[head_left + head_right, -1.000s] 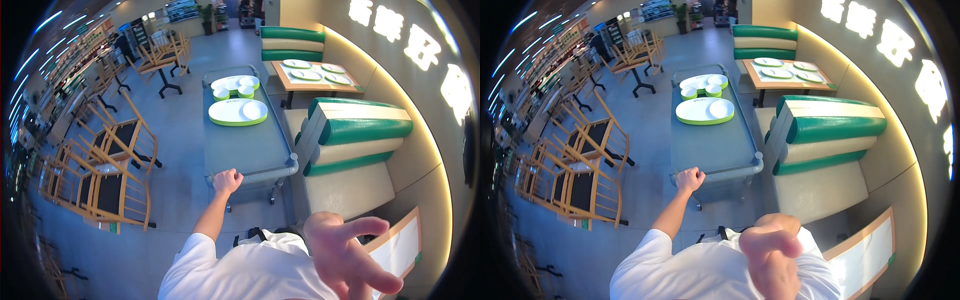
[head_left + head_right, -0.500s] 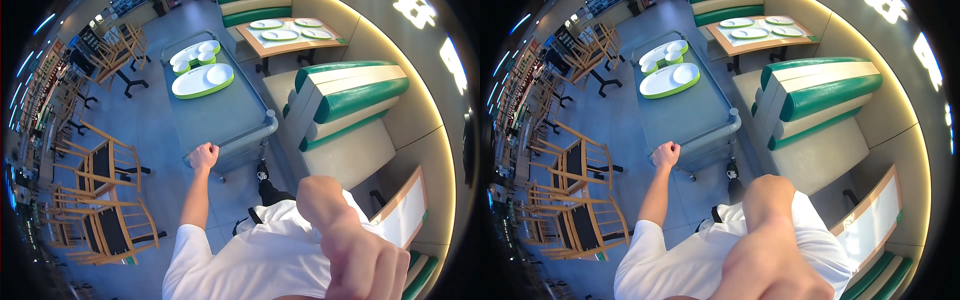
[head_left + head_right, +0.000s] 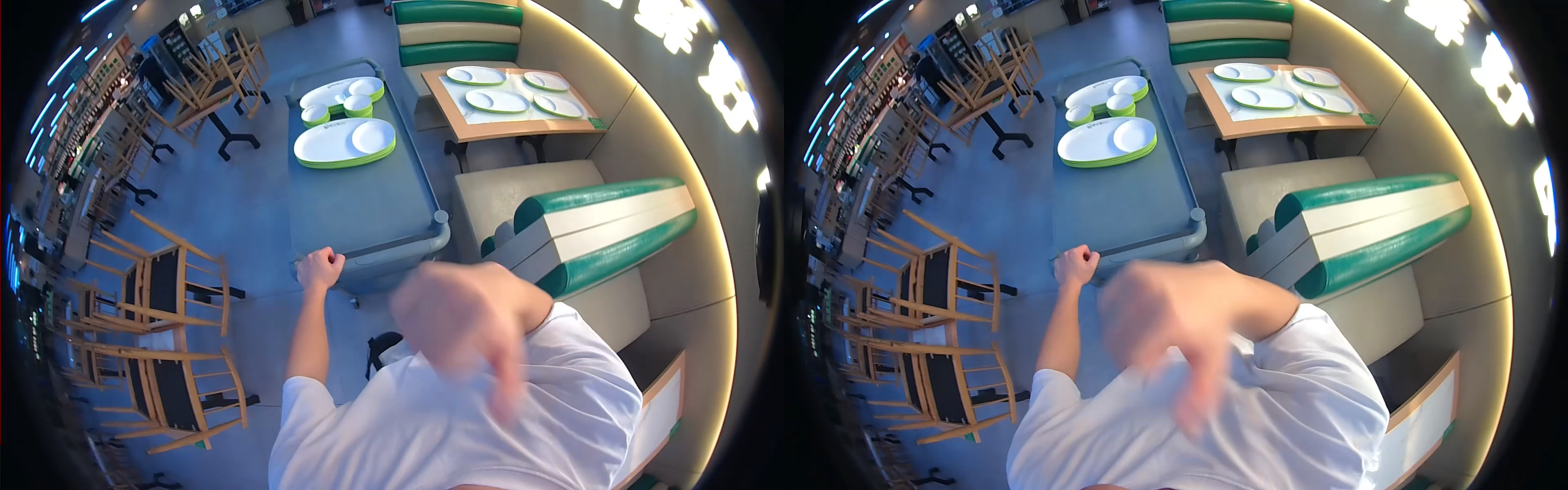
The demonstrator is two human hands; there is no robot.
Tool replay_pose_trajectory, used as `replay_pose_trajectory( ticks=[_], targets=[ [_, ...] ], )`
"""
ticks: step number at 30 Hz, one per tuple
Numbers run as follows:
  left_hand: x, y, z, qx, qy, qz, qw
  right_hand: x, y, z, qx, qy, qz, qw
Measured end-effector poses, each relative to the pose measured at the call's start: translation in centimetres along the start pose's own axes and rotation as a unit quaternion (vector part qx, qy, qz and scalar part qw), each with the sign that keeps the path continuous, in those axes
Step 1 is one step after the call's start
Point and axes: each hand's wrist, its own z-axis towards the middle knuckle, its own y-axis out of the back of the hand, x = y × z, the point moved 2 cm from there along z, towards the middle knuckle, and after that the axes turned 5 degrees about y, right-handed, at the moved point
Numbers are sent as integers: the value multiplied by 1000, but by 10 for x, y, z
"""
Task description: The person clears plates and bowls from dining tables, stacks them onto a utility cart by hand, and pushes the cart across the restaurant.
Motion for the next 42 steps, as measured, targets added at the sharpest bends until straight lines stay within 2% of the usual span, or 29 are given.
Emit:
replay_pose_trajectory(
  ticks=[1,2,3,4,6,9,11,14,19,23,26,27,29,30,32,40,42],
  targets=[
    [-1,1,9,4,6,-10,1000,-43,15,-42,-54,-97,-32,993],
    [-5,2,21,10,1,2,1000,-84,28,-86,-117,-290,-100,944],
    [-9,2,36,16,-8,15,1000,-123,43,-129,-178,-484,-110,850],
    [-10,-1,46,22,-13,10,1000,-153,54,-169,-199,-522,-210,803],
    [-12,-4,72,5,-45,2,999,-200,78,-255,-236,-587,-260,730],
    [-18,-12,114,-17,-89,-4,996,-249,104,-332,-287,-573,-348,684],
    [-18,-24,142,-64,-62,11,996,-267,122,-353,-275,-597,-399,639],
    [-27,-27,186,-73,-67,-14,995,-284,154,-347,-302,-594,-390,635],
    [-44,-28,240,-72,-61,-32,995,-310,201,-350,-263,-610,-416,621],
    [-54,-27,286,-22,-35,-43,998,-337,238,-359,-253,-615,-429,611],
    [-57,-33,310,-64,-72,-57,994,-357,258,-372,-363,-645,-376,558],
    [-54,-34,317,-57,-64,-55,995,-363,267,-368,-390,-682,-322,528],
    [-58,-34,334,-74,-76,-62,992,-368,283,-343,-299,-735,-367,486],
    [-59,-36,342,-89,-87,-71,990,-375,288,-344,-294,-736,-366,487],
    [-61,-37,356,-89,-85,-83,989,-390,298,-348,-197,-763,-414,457],
    [-73,-45,413,-106,-95,-92,986,-424,350,-364,-184,-778,-386,460],
    [-78,-49,425,-102,-66,-82,989,-428,360,-367,-190,-780,-384,456]
  ],
)
